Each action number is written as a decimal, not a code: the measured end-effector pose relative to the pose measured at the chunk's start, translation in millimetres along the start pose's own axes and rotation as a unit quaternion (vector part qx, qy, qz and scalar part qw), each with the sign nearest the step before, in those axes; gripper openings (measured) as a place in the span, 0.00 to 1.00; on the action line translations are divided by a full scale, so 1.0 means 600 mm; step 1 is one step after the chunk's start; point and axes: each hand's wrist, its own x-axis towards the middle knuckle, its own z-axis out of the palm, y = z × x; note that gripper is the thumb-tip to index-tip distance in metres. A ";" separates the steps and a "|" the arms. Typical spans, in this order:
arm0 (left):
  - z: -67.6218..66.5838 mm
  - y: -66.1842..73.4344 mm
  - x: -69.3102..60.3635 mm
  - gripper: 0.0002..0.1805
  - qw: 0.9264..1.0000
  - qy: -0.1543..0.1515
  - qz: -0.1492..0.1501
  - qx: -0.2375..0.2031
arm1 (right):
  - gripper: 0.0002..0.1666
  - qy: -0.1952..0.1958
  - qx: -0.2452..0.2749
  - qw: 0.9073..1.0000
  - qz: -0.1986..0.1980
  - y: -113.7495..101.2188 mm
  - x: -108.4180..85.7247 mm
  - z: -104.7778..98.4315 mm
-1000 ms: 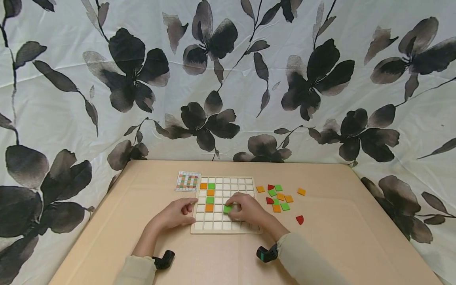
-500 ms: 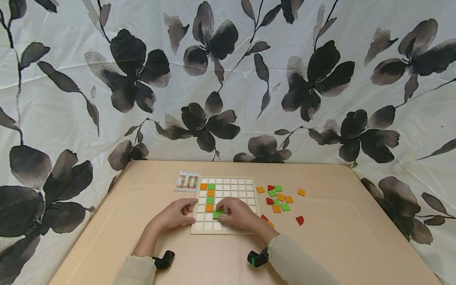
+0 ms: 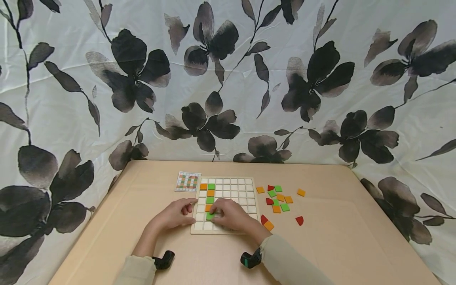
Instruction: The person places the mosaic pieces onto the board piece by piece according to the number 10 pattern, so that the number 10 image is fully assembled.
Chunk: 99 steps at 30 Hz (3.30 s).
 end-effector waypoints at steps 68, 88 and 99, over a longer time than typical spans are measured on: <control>-0.003 0.002 -0.001 0.35 1.000 -0.003 0.005 -0.002 | 0.06 0.051 0.054 0.995 0.065 0.064 -0.097 -0.062; -0.002 -0.002 -0.002 0.35 1.000 -0.001 0.007 0.000 | 0.07 0.069 0.062 0.991 0.097 0.103 -0.152 -0.080; -0.002 -0.001 -0.002 0.35 1.000 -0.004 0.004 -0.001 | 0.08 0.082 0.054 0.987 0.125 0.124 -0.189 -0.087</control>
